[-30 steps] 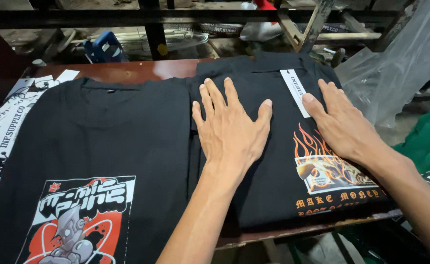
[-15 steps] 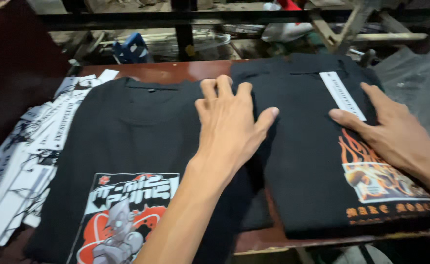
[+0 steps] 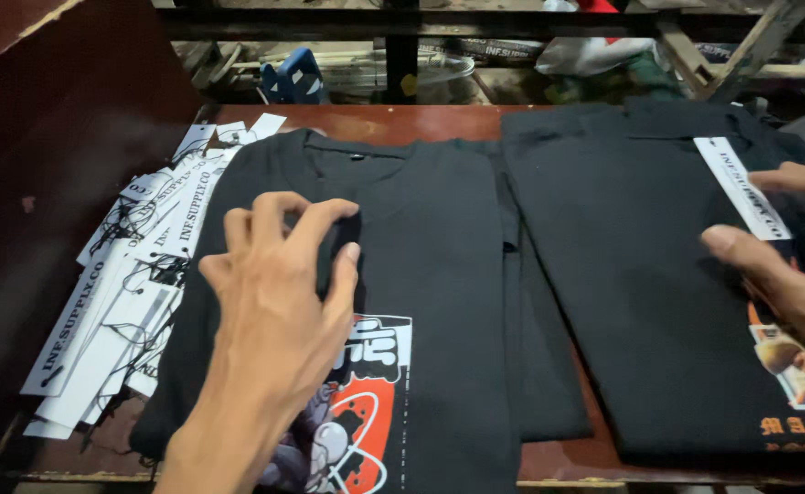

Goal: The person attaches white tags to black t-shirts by threading a black string through the tag and the shirt's collar. They handle two different t-shirts, one with a flame graphic and another with a robot graphic, securing each tag before moving to the next item.

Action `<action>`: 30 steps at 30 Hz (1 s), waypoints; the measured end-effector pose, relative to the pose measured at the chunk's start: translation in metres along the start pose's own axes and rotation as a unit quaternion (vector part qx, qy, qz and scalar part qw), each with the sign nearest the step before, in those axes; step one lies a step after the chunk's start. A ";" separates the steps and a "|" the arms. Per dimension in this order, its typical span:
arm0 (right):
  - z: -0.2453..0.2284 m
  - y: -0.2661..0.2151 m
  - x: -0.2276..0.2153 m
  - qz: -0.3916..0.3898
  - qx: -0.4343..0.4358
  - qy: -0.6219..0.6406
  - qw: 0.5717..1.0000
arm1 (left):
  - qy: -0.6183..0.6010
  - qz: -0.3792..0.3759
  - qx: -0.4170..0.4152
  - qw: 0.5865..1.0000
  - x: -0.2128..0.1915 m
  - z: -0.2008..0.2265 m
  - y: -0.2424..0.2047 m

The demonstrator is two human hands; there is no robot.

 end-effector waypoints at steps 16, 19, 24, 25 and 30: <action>-0.161 0.020 0.108 -0.190 0.050 -0.035 0.980 | 0.037 -0.028 -0.064 0.997 0.011 -0.006 -0.017; -0.181 0.019 0.131 -0.214 0.006 0.010 0.977 | 0.030 -0.012 -0.054 0.998 0.005 -0.015 -0.016; -0.180 0.010 0.152 -0.199 0.041 -0.006 0.979 | -0.072 -0.066 -0.028 0.995 0.002 -0.044 -0.016; -0.182 0.009 0.153 -0.198 0.041 -0.006 0.979 | -0.073 -0.066 -0.028 0.995 0.003 -0.049 -0.018; -0.196 0.011 0.156 -0.154 -0.080 0.025 0.984 | -0.051 -0.005 0.024 0.998 -0.004 -0.050 -0.030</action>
Point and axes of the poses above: each hand's wrist, its own y-axis towards the middle knuckle, its own x-axis out of the palm, z = x × y, the point moved 5 cm from there along y, towards the middle knuckle, and after that the axes turned 12 degrees about y, right-handed, at the moved point
